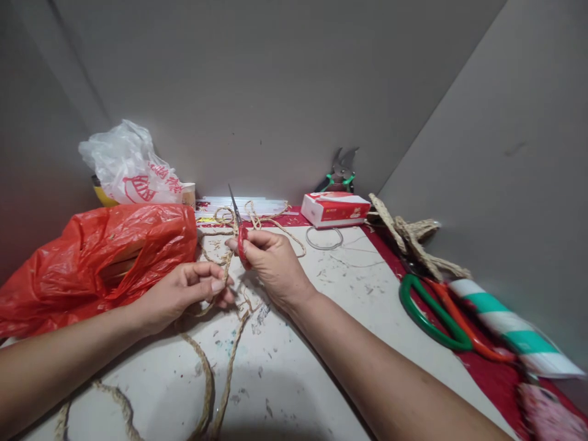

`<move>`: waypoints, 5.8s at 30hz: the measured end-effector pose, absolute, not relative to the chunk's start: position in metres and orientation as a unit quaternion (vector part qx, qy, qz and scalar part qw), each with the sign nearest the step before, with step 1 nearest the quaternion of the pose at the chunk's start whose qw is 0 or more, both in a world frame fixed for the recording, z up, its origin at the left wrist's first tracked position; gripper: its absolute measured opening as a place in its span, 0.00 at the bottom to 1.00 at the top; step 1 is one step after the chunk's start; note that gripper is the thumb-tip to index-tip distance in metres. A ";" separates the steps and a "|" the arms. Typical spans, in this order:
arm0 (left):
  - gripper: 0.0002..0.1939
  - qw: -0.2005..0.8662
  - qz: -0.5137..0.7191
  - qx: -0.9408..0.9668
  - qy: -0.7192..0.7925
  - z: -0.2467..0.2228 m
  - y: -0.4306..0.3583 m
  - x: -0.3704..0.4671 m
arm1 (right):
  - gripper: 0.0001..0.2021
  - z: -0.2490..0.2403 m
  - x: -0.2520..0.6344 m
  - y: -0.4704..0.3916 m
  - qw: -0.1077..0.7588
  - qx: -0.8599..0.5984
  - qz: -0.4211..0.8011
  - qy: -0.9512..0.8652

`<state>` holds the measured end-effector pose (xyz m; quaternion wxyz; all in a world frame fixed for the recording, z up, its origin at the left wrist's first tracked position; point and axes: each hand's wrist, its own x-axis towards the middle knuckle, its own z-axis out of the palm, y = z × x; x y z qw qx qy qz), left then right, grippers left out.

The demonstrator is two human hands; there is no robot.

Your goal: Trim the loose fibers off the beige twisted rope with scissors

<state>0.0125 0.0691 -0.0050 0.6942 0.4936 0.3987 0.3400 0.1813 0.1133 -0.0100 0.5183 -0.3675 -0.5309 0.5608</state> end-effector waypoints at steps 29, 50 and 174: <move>0.10 0.703 0.339 0.472 0.410 -0.007 0.073 0.009 | 0.13 -0.008 0.178 0.113 0.551 -0.364 0.609 -0.440; 0.15 0.648 0.440 0.464 0.413 -0.003 0.069 0.015 | 0.10 -0.012 0.178 0.109 0.530 -0.413 0.421 -0.610; 0.09 0.700 0.495 0.335 0.391 -0.005 0.083 0.008 | 0.14 -0.004 0.212 0.117 0.172 -0.398 -0.106 -0.895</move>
